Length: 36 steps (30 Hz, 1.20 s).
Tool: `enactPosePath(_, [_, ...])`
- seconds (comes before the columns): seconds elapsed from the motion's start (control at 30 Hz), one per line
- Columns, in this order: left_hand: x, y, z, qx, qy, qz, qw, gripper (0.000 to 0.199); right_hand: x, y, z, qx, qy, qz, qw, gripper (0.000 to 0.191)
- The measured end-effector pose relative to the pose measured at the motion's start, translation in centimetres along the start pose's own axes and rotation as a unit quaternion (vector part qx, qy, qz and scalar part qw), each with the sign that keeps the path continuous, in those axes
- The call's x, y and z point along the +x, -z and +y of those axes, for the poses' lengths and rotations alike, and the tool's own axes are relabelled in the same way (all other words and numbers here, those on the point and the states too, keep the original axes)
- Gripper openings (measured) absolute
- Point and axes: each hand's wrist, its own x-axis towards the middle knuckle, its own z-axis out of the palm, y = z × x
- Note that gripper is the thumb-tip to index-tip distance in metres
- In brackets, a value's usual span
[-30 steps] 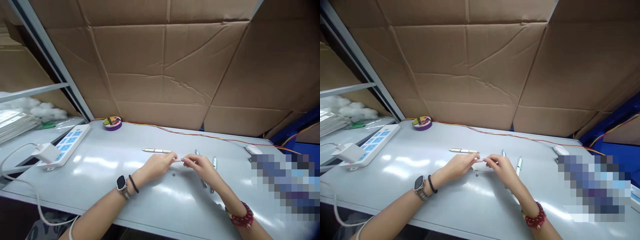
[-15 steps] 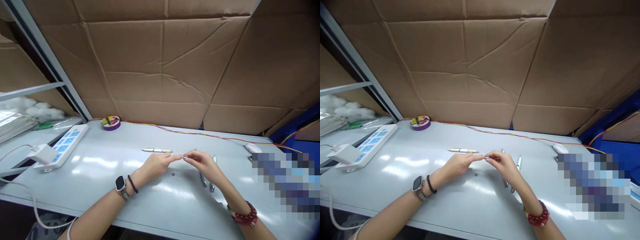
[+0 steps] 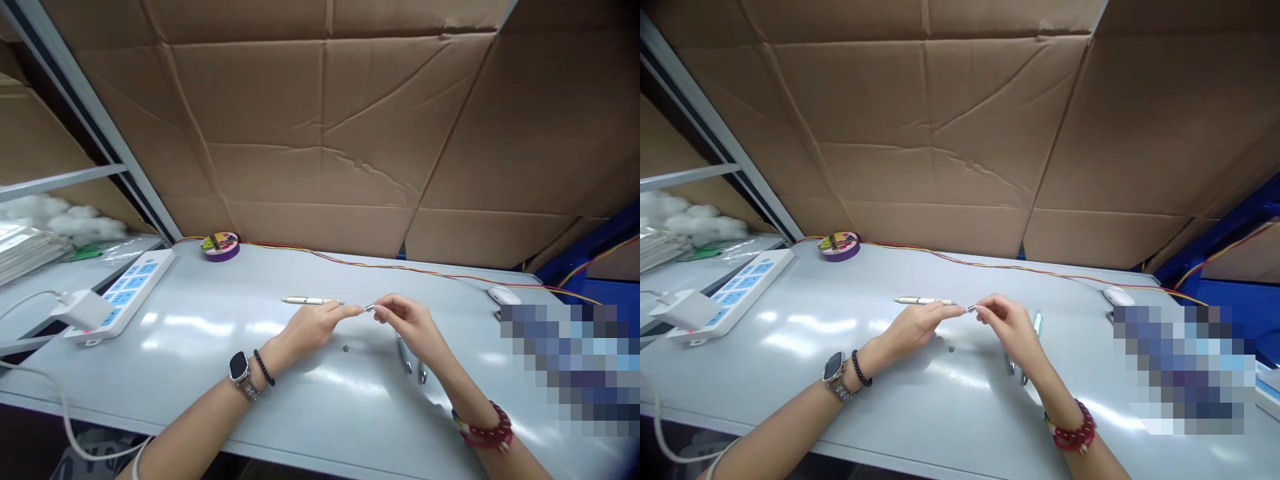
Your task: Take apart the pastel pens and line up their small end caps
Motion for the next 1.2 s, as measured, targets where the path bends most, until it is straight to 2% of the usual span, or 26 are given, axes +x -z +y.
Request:
enactPosePath(0.1, [0.0,0.0,-0.1,-0.002,-0.008,0.012,1.0,0.054,0.1,0.2,0.2,0.008,0.007,0.031,0.999,0.029])
enactPosePath(0.27, [0.0,-0.2,-0.1,0.062,-0.003,-0.009,0.998,0.056,0.0,-0.8,-0.2,0.027,0.005,-0.046,0.999,0.026])
enactPosePath(0.37, [0.1,-0.3,0.1,0.082,-0.002,-0.02,0.996,0.056,-0.2,-1.3,-0.4,0.014,-0.001,-0.034,0.999,0.024])
enactPosePath(0.47, [0.1,-0.2,0.2,0.054,-0.002,-0.015,0.998,0.057,-0.2,-0.8,-0.4,0.014,-0.006,-0.027,1.0,0.023])
enactPosePath(0.53, [0.1,0.0,0.2,0.022,-0.006,-0.007,1.0,0.055,-0.1,0.1,-0.3,0.022,-0.009,-0.007,1.0,0.024])
enactPosePath(0.63, [0.0,0.1,-0.2,-0.032,-0.012,0.018,0.999,0.049,0.1,1.7,0.1,0.036,-0.022,0.066,0.997,0.027])
enactPosePath(0.7, [0.0,0.0,-0.4,-0.076,-0.015,0.046,0.996,0.044,0.2,2.3,0.3,0.012,-0.028,0.081,0.996,0.026])
enactPosePath(0.77, [-0.1,-0.1,-0.5,-0.112,-0.006,0.079,0.991,0.038,0.1,2.1,0.4,-0.051,-0.02,0.033,0.998,0.021])
enactPosePath(0.83, [-0.1,-0.3,-0.4,-0.129,0.019,0.106,0.986,0.033,-0.1,1.1,0.4,-0.116,0.001,-0.052,0.992,0.014])
enactPosePath(0.93, [-0.1,-0.4,-0.4,-0.138,0.05,0.135,0.98,0.033,-0.6,-0.8,0.3,-0.142,0.032,-0.144,0.979,0.016])
enactPosePath(1.1, [0.1,-0.1,-0.3,-0.167,0.047,0.173,0.969,0.028,-1.2,-2.0,0.0,-0.215,0.033,-0.193,0.957,0.027])
enactPosePath(1.2, [0.4,0.1,-0.4,-0.107,0.043,0.156,0.981,0.026,-1.4,-1.9,-0.6,-0.261,0.015,-0.2,0.944,0.028])
